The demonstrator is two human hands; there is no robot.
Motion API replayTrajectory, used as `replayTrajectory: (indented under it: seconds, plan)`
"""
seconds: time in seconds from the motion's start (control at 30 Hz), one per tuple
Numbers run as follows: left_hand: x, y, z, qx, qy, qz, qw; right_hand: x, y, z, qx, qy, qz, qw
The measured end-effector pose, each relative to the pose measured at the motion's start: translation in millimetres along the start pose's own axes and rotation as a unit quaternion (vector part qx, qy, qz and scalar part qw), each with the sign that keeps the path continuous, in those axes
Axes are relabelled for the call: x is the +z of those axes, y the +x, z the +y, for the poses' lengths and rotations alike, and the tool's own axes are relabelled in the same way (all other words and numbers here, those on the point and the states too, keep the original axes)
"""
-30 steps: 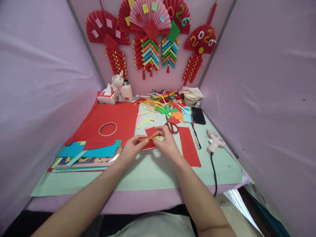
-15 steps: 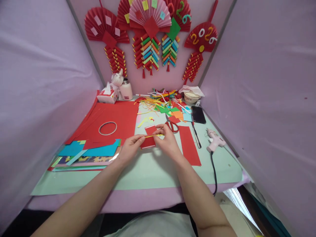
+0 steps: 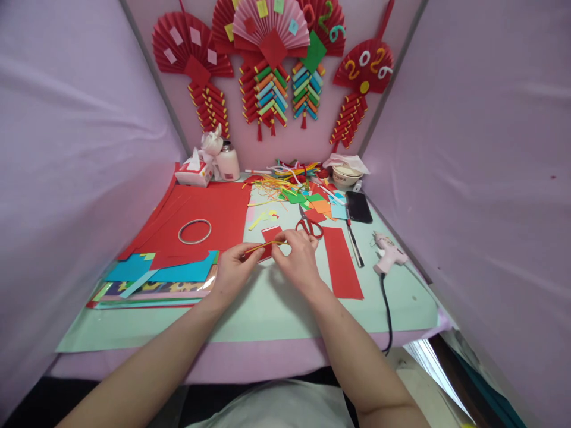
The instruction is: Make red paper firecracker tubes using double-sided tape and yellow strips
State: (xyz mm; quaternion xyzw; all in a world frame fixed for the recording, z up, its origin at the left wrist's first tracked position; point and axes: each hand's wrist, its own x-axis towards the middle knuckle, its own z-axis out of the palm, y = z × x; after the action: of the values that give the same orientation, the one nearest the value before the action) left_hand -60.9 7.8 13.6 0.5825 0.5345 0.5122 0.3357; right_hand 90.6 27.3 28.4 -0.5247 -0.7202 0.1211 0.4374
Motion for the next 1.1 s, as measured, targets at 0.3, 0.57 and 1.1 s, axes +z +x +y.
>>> replayTrajectory:
  seconds: [0.3,0.57,1.1]
  plan:
    - [0.6,-3,2,0.056,0.033,-0.009,0.998,4,-2,3,-0.008,-0.033,0.005,0.999]
    - [0.9,-4,1,0.089,0.064,-0.01,0.994,6,-2,2,-0.008,-0.054,0.012,0.998]
    - [0.0,-4,2,0.032,0.02,-0.024,0.999,0,11,21,0.171,0.166,-0.056,0.97]
